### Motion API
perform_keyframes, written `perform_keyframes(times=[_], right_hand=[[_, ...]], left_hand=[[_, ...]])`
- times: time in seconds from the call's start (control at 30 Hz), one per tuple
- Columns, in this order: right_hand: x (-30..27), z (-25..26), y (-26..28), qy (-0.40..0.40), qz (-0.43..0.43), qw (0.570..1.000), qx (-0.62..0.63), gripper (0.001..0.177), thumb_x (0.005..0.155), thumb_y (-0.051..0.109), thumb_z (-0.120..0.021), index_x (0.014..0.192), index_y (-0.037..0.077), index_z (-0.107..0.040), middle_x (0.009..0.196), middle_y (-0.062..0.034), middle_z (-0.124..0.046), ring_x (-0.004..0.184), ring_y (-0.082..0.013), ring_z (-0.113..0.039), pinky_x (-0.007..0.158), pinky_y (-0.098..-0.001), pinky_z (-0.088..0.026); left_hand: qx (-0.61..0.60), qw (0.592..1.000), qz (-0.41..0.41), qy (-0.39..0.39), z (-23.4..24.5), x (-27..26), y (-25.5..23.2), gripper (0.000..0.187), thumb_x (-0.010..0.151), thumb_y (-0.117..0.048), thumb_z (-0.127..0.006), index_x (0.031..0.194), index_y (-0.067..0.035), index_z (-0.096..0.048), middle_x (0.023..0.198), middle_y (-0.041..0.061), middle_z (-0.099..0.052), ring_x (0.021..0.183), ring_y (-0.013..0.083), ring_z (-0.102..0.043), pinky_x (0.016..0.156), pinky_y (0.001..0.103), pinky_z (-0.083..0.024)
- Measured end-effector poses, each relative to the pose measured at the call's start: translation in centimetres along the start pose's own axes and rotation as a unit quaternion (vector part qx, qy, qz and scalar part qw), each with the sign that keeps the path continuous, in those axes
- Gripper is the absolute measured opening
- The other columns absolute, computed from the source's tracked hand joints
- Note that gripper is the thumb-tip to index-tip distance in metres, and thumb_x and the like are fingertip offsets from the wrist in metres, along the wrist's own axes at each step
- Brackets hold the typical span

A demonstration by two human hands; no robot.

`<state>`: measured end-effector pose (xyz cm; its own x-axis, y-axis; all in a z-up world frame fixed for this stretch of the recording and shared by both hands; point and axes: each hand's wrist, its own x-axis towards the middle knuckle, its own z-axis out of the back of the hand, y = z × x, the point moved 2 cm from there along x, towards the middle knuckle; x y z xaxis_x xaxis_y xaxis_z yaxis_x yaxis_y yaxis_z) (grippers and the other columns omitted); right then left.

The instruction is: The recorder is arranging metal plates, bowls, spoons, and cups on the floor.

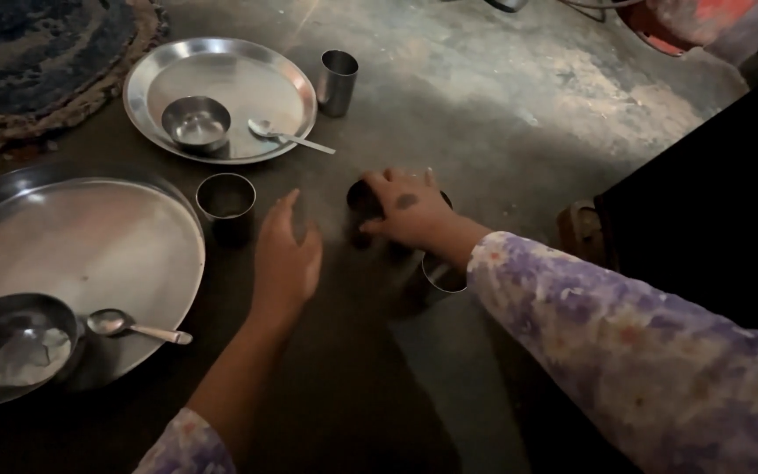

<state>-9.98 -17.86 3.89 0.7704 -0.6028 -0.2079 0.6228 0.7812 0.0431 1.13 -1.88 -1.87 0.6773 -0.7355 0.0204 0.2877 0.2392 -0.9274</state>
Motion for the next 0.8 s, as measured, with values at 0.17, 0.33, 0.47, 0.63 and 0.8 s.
perform_keyframes(times=[0.17,0.33,0.47,0.63,0.8], right_hand=[[-0.5,0.7,1.1,0.002,0.037,0.999,-0.017,0.081,0.081,0.043,-0.080,0.150,0.022,-0.042,0.144,-0.0154,-0.051,0.137,-0.0373,-0.047,0.119,-0.0617,-0.021],[-1.2,2.0,2.6,0.002,0.069,0.998,0.013,0.082,0.077,0.043,-0.082,0.148,0.022,-0.046,0.142,-0.0160,-0.054,0.134,-0.0374,-0.050,0.116,-0.0527,-0.034],[-1.6,2.9,3.8,-0.018,0.097,0.992,0.079,0.084,0.074,0.048,-0.082,0.145,0.017,-0.049,0.138,-0.0170,-0.056,0.129,-0.0361,-0.054,0.108,-0.0466,-0.045],[-1.7,3.8,5.0,0.001,0.116,0.981,0.158,0.080,0.078,0.057,-0.076,0.141,0.013,-0.054,0.135,-0.0162,-0.059,0.125,-0.0324,-0.059,0.105,-0.0428,-0.048],[-0.5,3.2,5.5,0.000,0.122,0.968,0.221,0.072,0.081,0.063,-0.069,0.131,0.012,-0.064,0.128,-0.0144,-0.065,0.119,-0.0287,-0.064,0.102,-0.0415,-0.051]], left_hand=[[-0.008,0.999,-0.036,-0.006,-0.2,-0.2,0.5,0.060,0.095,-0.017,-0.059,0.151,-0.001,-0.043,0.154,0.025,-0.044,0.146,0.0375,-0.041,0.120,0.047,-0.033],[0.005,1.000,0.017,0.015,-0.5,0.2,0.8,0.076,0.092,-0.016,-0.065,0.158,-0.005,-0.029,0.157,0.024,-0.039,0.146,0.0376,-0.039,0.117,0.049,-0.033],[0.037,0.998,-0.057,0.013,-0.3,-0.2,0.8,0.099,0.080,-0.016,-0.079,0.158,-0.001,-0.020,0.151,0.028,-0.041,0.141,0.0401,-0.043,0.116,0.049,-0.035],[0.051,0.986,-0.155,-0.018,0.8,-1.4,-2.0,0.110,0.073,-0.022,-0.091,0.153,0.004,-0.020,0.138,0.030,-0.051,0.128,0.0432,-0.053,0.106,0.051,-0.043],[-0.107,0.993,-0.050,-0.012,1.9,-1.9,-3.3,0.065,0.080,-0.019,-0.078,0.133,-0.007,-0.042,0.124,0.016,-0.066,0.101,0.0265,-0.076,0.077,0.035,-0.066]])
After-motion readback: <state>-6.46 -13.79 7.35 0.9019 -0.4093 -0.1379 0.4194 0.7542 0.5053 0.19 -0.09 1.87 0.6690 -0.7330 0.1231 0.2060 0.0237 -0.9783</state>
